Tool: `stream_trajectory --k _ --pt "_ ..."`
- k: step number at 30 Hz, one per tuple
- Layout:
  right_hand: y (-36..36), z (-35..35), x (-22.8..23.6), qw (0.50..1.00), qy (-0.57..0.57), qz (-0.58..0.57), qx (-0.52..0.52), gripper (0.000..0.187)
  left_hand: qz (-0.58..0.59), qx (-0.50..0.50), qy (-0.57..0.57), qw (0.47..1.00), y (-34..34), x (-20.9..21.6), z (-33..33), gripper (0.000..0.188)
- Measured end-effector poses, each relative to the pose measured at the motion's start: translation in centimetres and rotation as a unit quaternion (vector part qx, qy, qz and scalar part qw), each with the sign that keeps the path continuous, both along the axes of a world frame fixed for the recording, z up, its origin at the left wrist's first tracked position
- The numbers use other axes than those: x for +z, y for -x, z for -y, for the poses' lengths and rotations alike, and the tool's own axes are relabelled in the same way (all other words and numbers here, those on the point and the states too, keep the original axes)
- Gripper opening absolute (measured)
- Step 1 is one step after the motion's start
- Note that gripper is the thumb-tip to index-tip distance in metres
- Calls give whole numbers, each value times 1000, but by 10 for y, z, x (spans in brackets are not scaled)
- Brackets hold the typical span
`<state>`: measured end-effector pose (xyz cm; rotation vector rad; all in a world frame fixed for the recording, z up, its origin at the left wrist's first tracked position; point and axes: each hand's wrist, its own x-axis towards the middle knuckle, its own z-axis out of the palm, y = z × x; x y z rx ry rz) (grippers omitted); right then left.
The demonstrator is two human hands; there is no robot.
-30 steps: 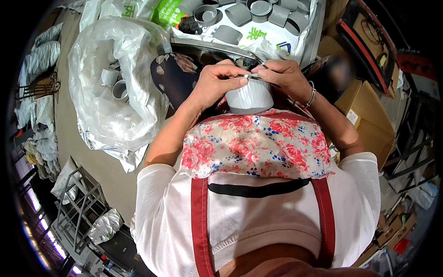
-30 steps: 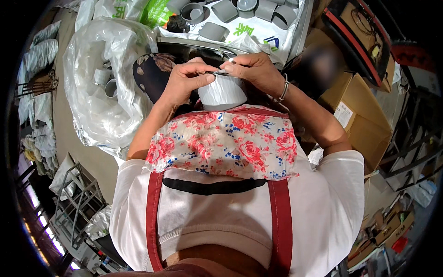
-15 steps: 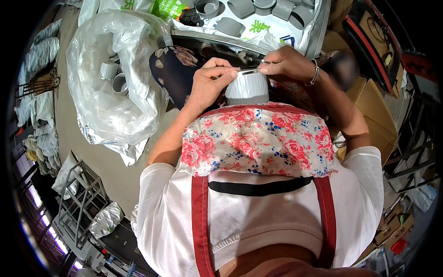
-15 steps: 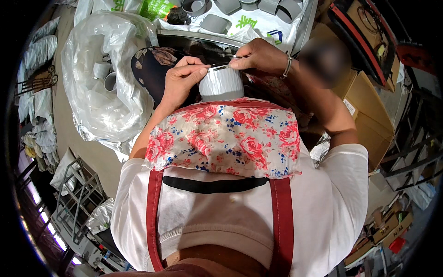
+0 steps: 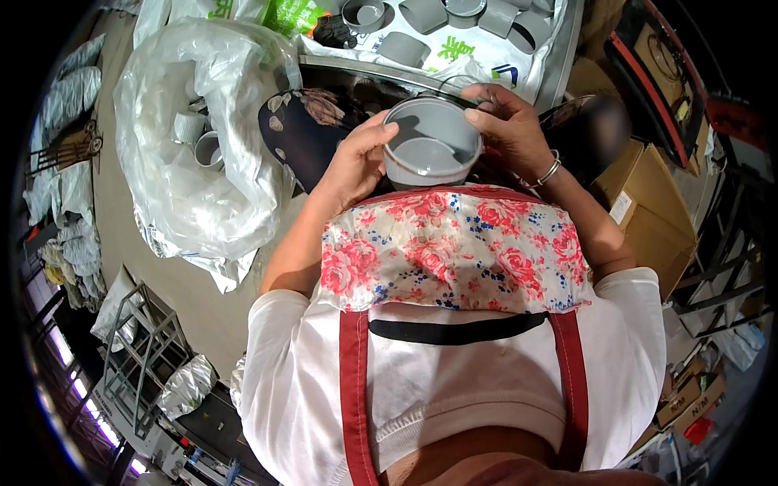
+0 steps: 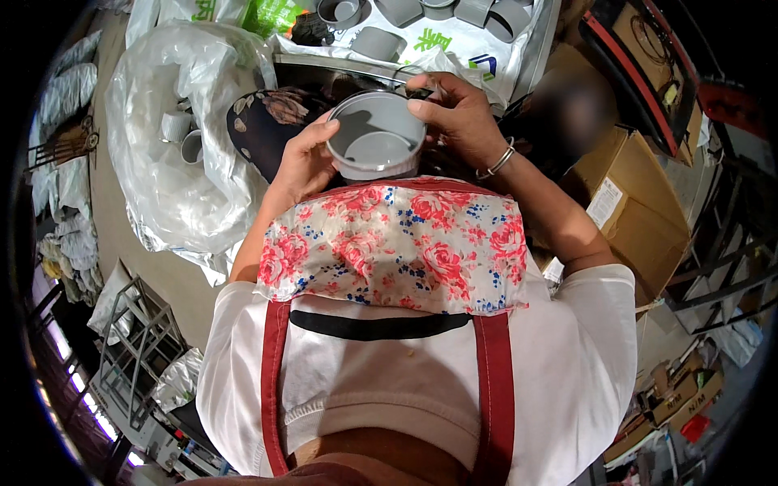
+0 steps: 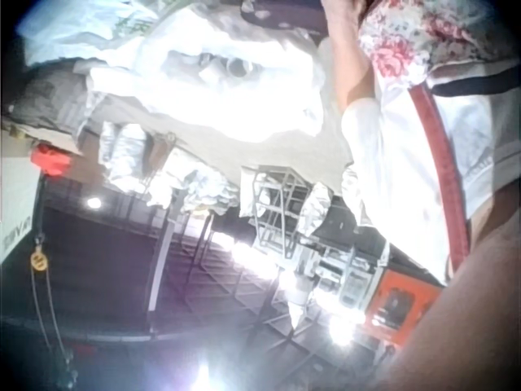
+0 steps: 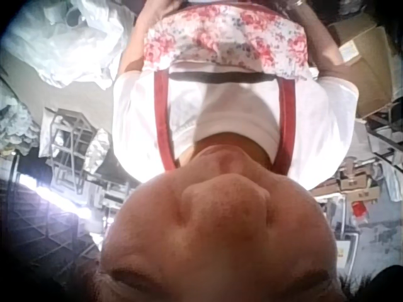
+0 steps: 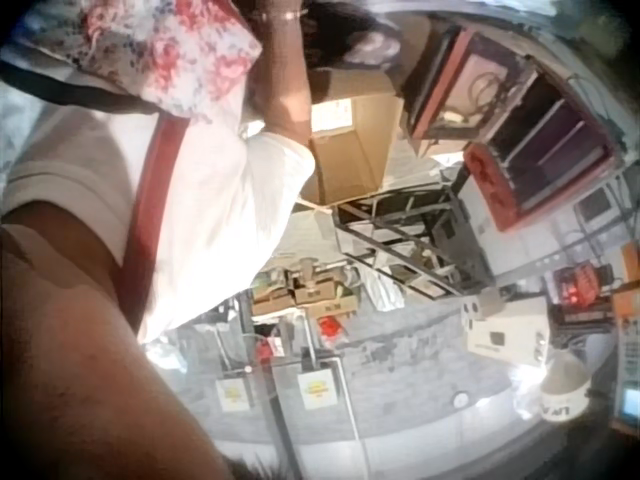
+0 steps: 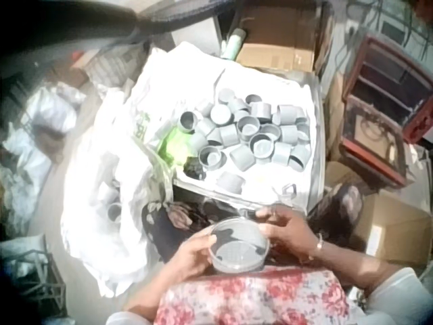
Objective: The person attaches metal circular rings to grey plastic pipe fittings. The person takes a metal ring from a small oven, places it onto the rim of a grey plastic pipe fitting, and then places the assembled piece into a large container.
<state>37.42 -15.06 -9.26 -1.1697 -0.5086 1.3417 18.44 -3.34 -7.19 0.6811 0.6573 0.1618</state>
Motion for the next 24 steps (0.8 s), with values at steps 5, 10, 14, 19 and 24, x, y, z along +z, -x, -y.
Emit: stream_trajectory --k 5,10,14,19,24 --pt "17 2 2 996 -14 -85 -14 22 33 20 -4 999 -10 8 2 16" --pt "13 -3 6 998 -51 -34 34 19 -38 31 -40 998 -17 14 3 11" --pt "0 -7 20 965 -143 219 3 23 -55 53 -39 996 -21 16 -4 16" --pt "-22 2 32 850 -323 362 203 28 -77 57 -14 995 -19 2 -14 16" --pt "-19 9 13 906 -141 326 231 18 -17 134 -185 973 -23 -23 -8 28"
